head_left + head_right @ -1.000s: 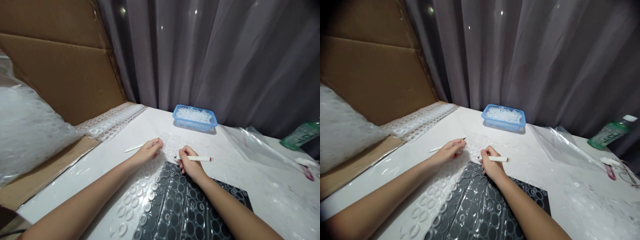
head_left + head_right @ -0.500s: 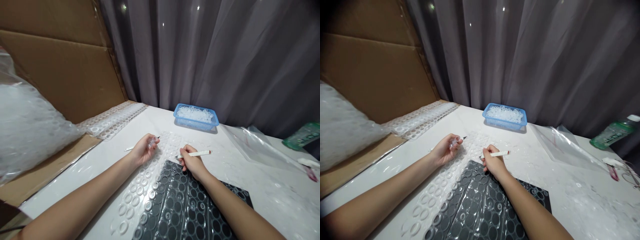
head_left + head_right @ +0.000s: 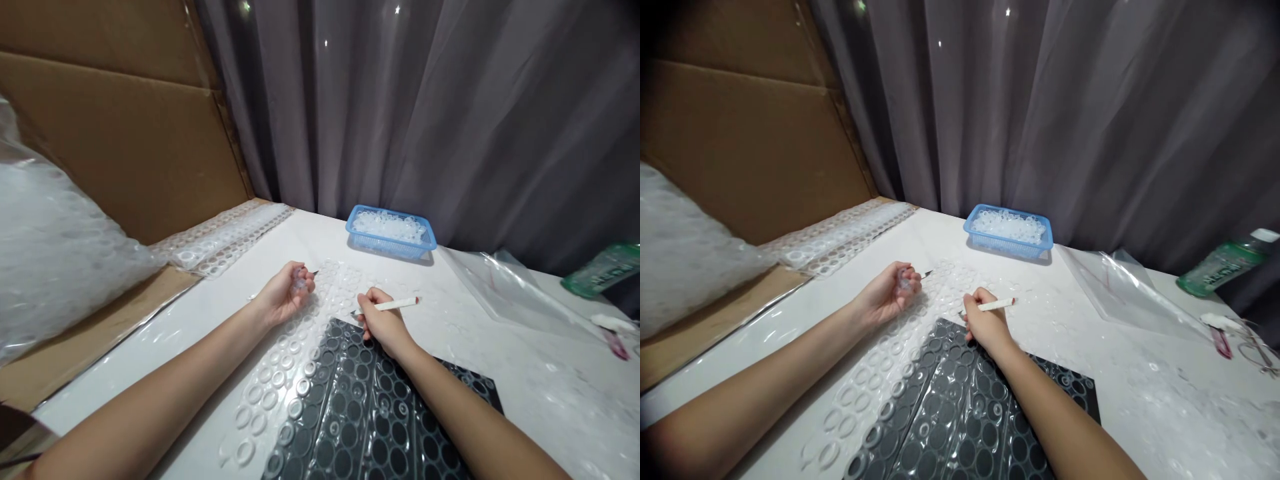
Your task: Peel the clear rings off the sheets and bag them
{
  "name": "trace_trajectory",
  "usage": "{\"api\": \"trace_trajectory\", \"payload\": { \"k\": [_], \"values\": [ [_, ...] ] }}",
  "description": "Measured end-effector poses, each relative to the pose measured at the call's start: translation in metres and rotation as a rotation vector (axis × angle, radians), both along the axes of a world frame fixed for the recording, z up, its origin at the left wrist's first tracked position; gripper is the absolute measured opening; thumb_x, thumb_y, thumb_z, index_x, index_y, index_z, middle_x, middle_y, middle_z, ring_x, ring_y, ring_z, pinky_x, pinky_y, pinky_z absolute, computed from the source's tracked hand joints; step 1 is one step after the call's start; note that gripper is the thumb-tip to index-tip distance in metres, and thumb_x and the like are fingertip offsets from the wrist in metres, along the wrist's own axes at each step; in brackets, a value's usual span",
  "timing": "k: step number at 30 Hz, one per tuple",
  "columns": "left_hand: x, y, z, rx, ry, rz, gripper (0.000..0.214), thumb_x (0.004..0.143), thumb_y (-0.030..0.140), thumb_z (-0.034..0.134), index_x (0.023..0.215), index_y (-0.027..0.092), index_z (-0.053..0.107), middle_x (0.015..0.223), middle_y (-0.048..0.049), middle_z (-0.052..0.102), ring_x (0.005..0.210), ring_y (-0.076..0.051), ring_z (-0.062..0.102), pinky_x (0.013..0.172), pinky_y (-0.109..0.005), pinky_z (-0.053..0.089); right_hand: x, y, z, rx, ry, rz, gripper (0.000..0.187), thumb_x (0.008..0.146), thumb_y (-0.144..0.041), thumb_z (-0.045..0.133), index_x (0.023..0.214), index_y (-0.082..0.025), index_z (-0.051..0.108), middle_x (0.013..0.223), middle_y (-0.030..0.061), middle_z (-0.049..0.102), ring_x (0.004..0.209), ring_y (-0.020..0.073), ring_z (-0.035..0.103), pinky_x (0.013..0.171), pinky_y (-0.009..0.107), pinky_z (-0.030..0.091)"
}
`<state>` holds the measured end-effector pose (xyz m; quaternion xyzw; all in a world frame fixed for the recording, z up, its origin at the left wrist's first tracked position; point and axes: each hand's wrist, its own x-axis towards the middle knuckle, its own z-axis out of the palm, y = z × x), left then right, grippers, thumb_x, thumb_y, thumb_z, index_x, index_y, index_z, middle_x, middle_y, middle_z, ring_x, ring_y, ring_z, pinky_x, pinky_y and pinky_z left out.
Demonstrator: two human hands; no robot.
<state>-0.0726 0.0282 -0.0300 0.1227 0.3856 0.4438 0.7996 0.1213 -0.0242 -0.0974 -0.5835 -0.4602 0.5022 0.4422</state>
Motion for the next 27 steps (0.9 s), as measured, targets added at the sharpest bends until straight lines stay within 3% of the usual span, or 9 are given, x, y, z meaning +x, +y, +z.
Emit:
{"api": "trace_trajectory", "payload": {
  "k": [2,5,11,15,18,20,22,24,27],
  "values": [
    [0.001,-0.002,0.002,0.013,0.044,-0.025,0.039,0.093,0.027,0.042,0.057,0.017,0.032,0.050,0.0047,0.036,0.034,-0.006,0.042,0.022,-0.009,0.024,-0.001,-0.001,0.002,0.008,-0.053,0.006,0.028,0.077,-0.043,0.054,0.065,-0.023,0.040,0.047,-0.0081,0.049,0.032,0.0094,0.047,0.029,0.018,0.033],
    [0.009,-0.005,0.009,0.126,0.218,-0.080,0.042,0.093,0.037,0.045,0.058,0.015,0.038,0.054,0.0043,0.040,0.032,-0.003,0.035,0.021,-0.008,0.017,-0.001,-0.001,0.010,0.007,-0.129,0.048,0.023,0.075,-0.035,0.055,0.064,-0.023,0.039,0.045,-0.0088,0.046,0.034,0.0107,0.048,0.031,0.018,0.034],
    [0.025,0.012,0.038,0.389,0.337,-0.148,0.012,0.089,0.023,0.055,0.083,0.013,0.055,0.077,-0.0008,0.053,0.040,0.000,0.042,0.028,-0.007,0.021,0.003,0.016,0.027,0.062,-0.319,0.253,0.015,0.069,-0.025,0.055,0.060,-0.022,0.042,0.041,-0.0080,0.045,0.034,0.0102,0.044,0.035,0.019,0.029],
    [0.021,0.028,0.054,0.539,0.407,0.023,0.003,0.089,0.019,0.051,0.092,0.018,0.052,0.067,0.0052,0.042,0.040,-0.002,0.037,0.032,-0.009,0.017,0.005,0.029,0.018,0.094,-0.276,0.229,0.012,0.060,-0.018,0.053,0.056,-0.022,0.043,0.041,-0.0077,0.045,0.037,0.0093,0.041,0.038,0.020,0.024],
    [0.017,0.024,0.045,0.635,0.623,0.065,0.019,0.092,0.028,0.045,0.078,0.017,0.050,0.059,0.0063,0.037,0.040,-0.004,0.031,0.035,-0.013,0.014,0.003,0.031,0.009,0.099,-0.228,0.152,0.011,0.062,-0.020,0.047,0.057,-0.023,0.037,0.041,-0.0076,0.045,0.037,0.0099,0.041,0.038,0.021,0.026],
    [0.017,0.014,0.031,0.759,0.815,-0.037,0.031,0.089,0.033,0.049,0.065,0.015,0.048,0.053,0.0056,0.035,0.043,-0.006,0.032,0.040,-0.016,0.020,0.002,0.029,0.004,0.107,-0.201,0.106,0.012,0.063,-0.021,0.044,0.058,-0.024,0.033,0.040,-0.0081,0.043,0.036,0.0100,0.041,0.038,0.021,0.028],
    [0.018,0.001,0.015,1.052,1.121,-0.243,0.041,0.088,0.040,0.050,0.056,0.015,0.047,0.053,0.0029,0.040,0.051,-0.009,0.039,0.049,-0.020,0.030,0.001,0.026,0.002,0.113,-0.177,0.098,0.013,0.062,-0.022,0.045,0.058,-0.024,0.032,0.038,-0.0089,0.041,0.035,0.0102,0.041,0.037,0.021,0.028],
    [0.019,-0.010,0.002,1.289,1.364,-0.442,0.041,0.088,0.045,0.048,0.061,0.015,0.056,0.064,-0.0007,0.051,0.063,-0.013,0.049,0.060,-0.023,0.036,0.001,0.025,0.000,0.105,-0.134,0.108,0.014,0.062,-0.023,0.046,0.058,-0.024,0.033,0.037,-0.0096,0.040,0.034,0.0106,0.040,0.036,0.021,0.028],
    [0.021,-0.018,-0.010,1.377,1.564,-0.672,0.030,0.087,0.043,0.052,0.082,0.019,0.067,0.082,-0.0036,0.059,0.074,-0.017,0.057,0.065,-0.025,0.038,0.002,0.024,-0.001,0.098,-0.110,0.113,0.014,0.062,-0.023,0.047,0.058,-0.024,0.034,0.037,-0.0103,0.040,0.034,0.0107,0.041,0.036,0.021,0.029]
  ]
}}
